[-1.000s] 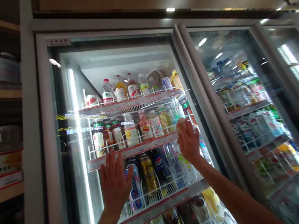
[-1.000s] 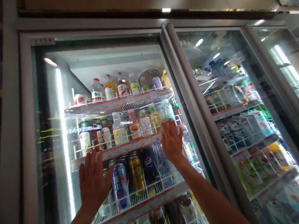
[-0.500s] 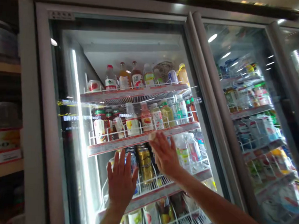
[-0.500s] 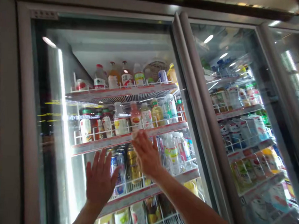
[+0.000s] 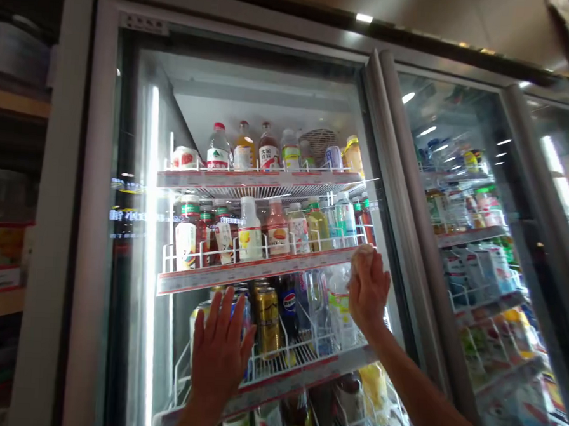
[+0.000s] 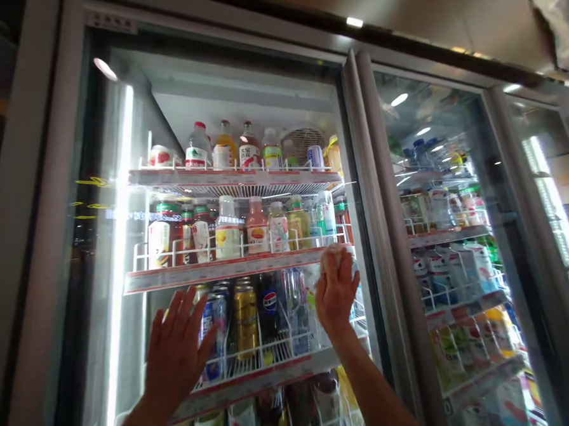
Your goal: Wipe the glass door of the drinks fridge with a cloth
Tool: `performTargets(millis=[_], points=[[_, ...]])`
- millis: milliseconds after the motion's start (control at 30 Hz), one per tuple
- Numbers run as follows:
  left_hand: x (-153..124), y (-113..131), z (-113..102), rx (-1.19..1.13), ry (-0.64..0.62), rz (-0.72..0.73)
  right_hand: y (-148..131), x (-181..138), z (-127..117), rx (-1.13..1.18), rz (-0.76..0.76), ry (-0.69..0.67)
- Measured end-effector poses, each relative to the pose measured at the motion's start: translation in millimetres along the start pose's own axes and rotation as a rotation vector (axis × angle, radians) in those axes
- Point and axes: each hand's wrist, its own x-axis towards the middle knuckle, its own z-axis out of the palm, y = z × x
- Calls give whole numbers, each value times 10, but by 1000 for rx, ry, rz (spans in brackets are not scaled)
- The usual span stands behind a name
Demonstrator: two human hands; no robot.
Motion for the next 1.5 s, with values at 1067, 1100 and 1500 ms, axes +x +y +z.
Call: performTargets(millis=[1067, 1100, 1500], points=[[9, -10, -7, -2, 63, 51, -255, -85, -9, 46, -61, -6], [7, -21, -15, 0, 59, 52, -265, -57, 0, 73, -177, -55], [-138, -609, -308, -22, 20, -24, -827, 377, 159, 182, -682, -228]])
